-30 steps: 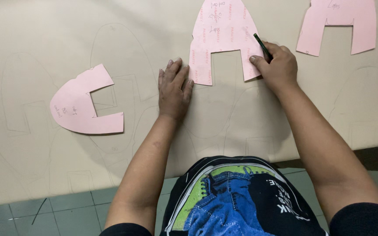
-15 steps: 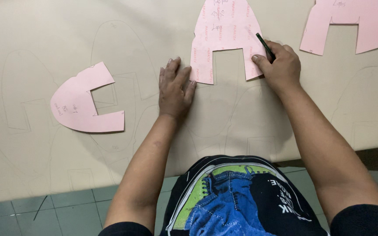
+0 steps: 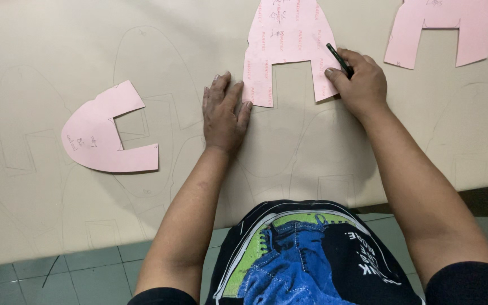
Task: The person sits at a large table covered with beige pattern paper and traces around pink shoe-shaped paper templates with a pen, drawing outlines onto the paper. They reposition each template, hold it steady with one hand, and trace its edges, working through several templates one at a time.
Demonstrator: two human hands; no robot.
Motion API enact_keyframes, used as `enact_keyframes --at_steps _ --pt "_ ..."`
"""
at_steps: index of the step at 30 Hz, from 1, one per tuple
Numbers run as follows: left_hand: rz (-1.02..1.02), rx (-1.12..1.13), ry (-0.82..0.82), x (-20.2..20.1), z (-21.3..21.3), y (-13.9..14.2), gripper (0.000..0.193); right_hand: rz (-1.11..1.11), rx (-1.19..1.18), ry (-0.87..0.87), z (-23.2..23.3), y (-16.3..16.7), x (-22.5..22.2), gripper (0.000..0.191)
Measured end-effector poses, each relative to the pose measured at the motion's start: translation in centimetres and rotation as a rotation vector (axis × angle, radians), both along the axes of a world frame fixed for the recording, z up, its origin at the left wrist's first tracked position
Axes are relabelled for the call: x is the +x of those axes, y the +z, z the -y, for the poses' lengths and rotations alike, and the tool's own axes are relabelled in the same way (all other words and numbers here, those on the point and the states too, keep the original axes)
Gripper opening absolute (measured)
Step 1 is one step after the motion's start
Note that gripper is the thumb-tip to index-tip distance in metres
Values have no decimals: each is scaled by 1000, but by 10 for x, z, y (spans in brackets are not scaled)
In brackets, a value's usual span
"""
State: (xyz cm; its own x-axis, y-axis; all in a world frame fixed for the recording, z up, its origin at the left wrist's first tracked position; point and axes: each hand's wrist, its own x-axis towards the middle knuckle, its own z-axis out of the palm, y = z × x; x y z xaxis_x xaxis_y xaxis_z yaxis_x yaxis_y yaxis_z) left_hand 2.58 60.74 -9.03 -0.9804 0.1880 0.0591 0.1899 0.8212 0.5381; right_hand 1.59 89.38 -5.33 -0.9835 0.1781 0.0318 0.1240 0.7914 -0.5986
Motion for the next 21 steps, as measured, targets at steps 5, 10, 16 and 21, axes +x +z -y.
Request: enact_keyframes --at_steps 5,10,16,21 --pt "0 -6 -3 1 0 1 43 75 15 -34 2 1 0 51" --pt "-12 6 -10 1 2 -1 43 84 26 -31 3 4 2 51" --pt "-61 36 -20 0 5 -7 42 60 38 -22 4 1 3 49" --pt "-23 32 -5 1 3 -5 42 85 35 -36 4 -1 4 49"
